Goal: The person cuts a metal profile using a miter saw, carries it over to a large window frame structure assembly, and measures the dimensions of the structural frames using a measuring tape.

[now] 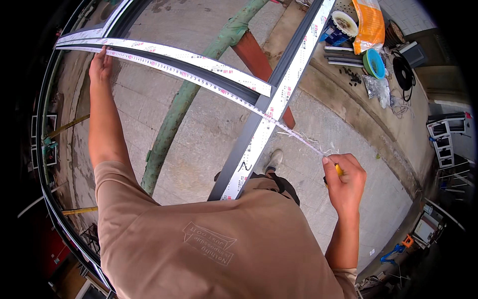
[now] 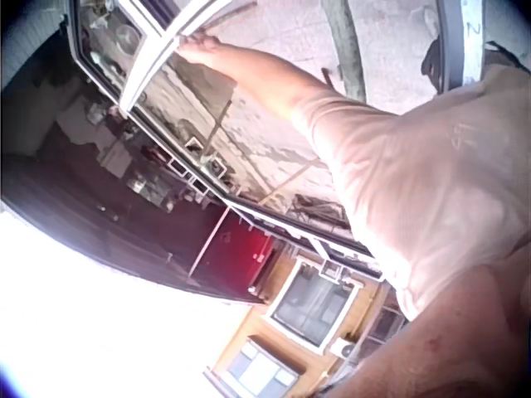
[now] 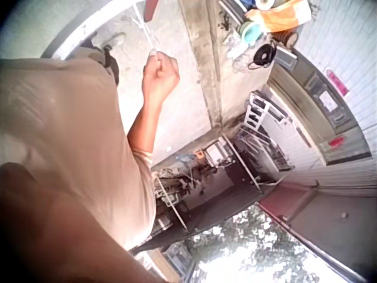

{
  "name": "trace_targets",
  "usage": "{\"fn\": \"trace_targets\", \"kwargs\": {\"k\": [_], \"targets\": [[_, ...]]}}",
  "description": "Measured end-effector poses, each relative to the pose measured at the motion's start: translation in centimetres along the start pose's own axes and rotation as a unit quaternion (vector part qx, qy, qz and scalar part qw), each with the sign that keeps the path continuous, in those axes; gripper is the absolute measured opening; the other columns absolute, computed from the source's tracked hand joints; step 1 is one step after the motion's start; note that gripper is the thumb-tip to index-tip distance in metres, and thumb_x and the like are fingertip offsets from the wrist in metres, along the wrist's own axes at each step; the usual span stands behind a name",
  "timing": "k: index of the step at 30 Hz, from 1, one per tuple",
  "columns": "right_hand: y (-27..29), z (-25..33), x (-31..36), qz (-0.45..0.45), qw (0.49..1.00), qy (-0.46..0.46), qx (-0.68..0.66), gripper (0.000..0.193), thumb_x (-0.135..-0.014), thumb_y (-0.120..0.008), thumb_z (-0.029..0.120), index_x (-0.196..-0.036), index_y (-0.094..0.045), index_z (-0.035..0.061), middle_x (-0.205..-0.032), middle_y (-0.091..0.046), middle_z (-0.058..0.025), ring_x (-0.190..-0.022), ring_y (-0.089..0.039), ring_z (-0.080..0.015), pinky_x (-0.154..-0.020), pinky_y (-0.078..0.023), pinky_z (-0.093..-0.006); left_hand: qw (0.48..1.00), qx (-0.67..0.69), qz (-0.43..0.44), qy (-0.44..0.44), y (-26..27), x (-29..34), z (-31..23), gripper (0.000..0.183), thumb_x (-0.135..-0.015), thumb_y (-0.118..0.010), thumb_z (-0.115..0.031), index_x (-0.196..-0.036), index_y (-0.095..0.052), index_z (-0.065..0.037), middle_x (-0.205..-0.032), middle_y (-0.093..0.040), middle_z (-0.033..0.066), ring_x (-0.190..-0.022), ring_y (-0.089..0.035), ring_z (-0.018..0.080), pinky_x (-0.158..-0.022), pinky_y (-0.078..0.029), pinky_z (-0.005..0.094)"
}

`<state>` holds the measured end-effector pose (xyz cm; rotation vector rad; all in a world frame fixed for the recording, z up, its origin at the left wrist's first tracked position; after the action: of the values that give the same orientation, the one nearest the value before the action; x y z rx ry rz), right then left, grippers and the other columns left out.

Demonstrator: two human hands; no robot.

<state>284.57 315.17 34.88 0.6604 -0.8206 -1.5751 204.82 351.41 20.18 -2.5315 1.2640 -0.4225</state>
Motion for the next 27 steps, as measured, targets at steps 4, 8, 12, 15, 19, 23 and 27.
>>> {"fn": "trace_targets", "kwargs": {"k": [4,8,12,15,19,23,27], "targets": [[0.0,0.1,-0.5,-0.004,1.0,0.002,-0.001,0.013,-0.095,-0.079,0.01,-0.093,-0.078,-0.0025,-0.084,-0.072,-0.0122,-0.067,-0.067,-0.0207,-0.062,-0.05,-0.0335,1.0,0.006,-0.016,0.019,-0.2,0.7,0.0,0.04,-0.104,-0.056,0.006,-0.144,-0.054,0.004,-0.134,-0.068,0.0149,-0.125,-0.068,0.0289,-0.113,-0.056,0.0406],[0.1,0.0,-1.1,0.006,1.0,-0.025,-0.007,0.014,-0.096,-0.079,0.01,-0.093,-0.077,-0.0028,-0.083,-0.071,-0.0109,-0.066,-0.065,-0.0188,-0.061,-0.05,-0.0329,1.0,0.022,-0.012,0.007,-0.2,0.8,-0.2,0.033,-0.107,-0.056,0.002,-0.139,-0.057,0.006,-0.137,-0.067,0.017,-0.129,-0.066,0.0295,-0.112,-0.057,0.04],[0.1,-0.1,-1.5,0.005,0.999,-0.032,-0.01,0.016,-0.097,-0.078,0.012,-0.093,-0.076,-0.0032,-0.083,-0.07,-0.0104,-0.073,-0.065,-0.0199,-0.067,-0.05,-0.0332,1.0,0.012,0.009,0.005,-0.6,0.7,-0.4,0.037,-0.107,-0.055,0.004,-0.144,-0.051,0.005,-0.138,-0.065,0.0168,-0.132,-0.064,0.0286,-0.117,-0.053,0.0416],[0.2,-0.3,-1.7,0.005,0.999,-0.031,-0.009,0.016,-0.097,-0.078,0.012,-0.092,-0.076,-0.0032,-0.083,-0.069,-0.0104,-0.072,-0.064,-0.02,-0.067,-0.049,-0.0332,1.0,0.004,0.007,0.006,-0.3,0.3,-0.5,0.036,-0.106,-0.059,0.002,-0.141,-0.053,0.004,-0.135,-0.067,0.0154,-0.129,-0.066,0.0275,-0.117,-0.053,0.0402],[0.1,0.1,-2.1,-0.012,0.999,0.026,0.013,0.011,-0.095,-0.079,0.008,-0.094,-0.077,-0.0027,-0.086,-0.071,-0.0113,-0.065,-0.065,-0.0193,-0.06,-0.049,-0.0335,1.0,-0.006,0.011,0.006,-0.9,1.1,-0.9,0.035,-0.105,-0.06,0.002,-0.14,-0.056,0.002,-0.133,-0.068,0.0144,-0.128,-0.067,0.0263,-0.114,-0.054,0.0387],[-0.1,0.3,-2.0,-0.007,1.0,0.021,0.011,0.011,-0.096,-0.076,0.007,-0.093,-0.075,-0.0036,-0.084,-0.068,-0.0113,-0.069,-0.062,-0.0193,-0.063,-0.048,-0.0337,1.0,0.018,-0.004,-0.002,-1.2,3.1,-1.1,0.043,-0.102,-0.064,0.004,-0.144,-0.055,0.001,-0.132,-0.068,0.0142,-0.128,-0.067,0.0271,-0.113,-0.056,0.0395],[-0.4,-0.2,-1.2,0.006,0.999,-0.018,-0.039,0.01,-0.097,-0.073,0.004,-0.092,-0.073,-0.0048,-0.085,-0.066,-0.0115,-0.067,-0.06,-0.0174,-0.058,-0.044,-0.033,0.999,0.048,-0.008,-0.014,-2.1,3.8,-0.7,0.052,-0.096,-0.068,0.005,-0.146,-0.056,0.001,-0.123,-0.071,0.0098,-0.111,-0.073,0.0245,-0.098,-0.061,0.0382]]}}
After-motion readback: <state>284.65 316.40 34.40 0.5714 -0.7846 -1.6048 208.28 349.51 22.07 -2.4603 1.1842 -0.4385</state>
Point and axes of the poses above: each hand's wrist, its own x-axis away from the middle knuckle, its own y-axis out of the back of the hand, z = x × y, the point moved 9 cm from there along -x, towards the middle knuckle
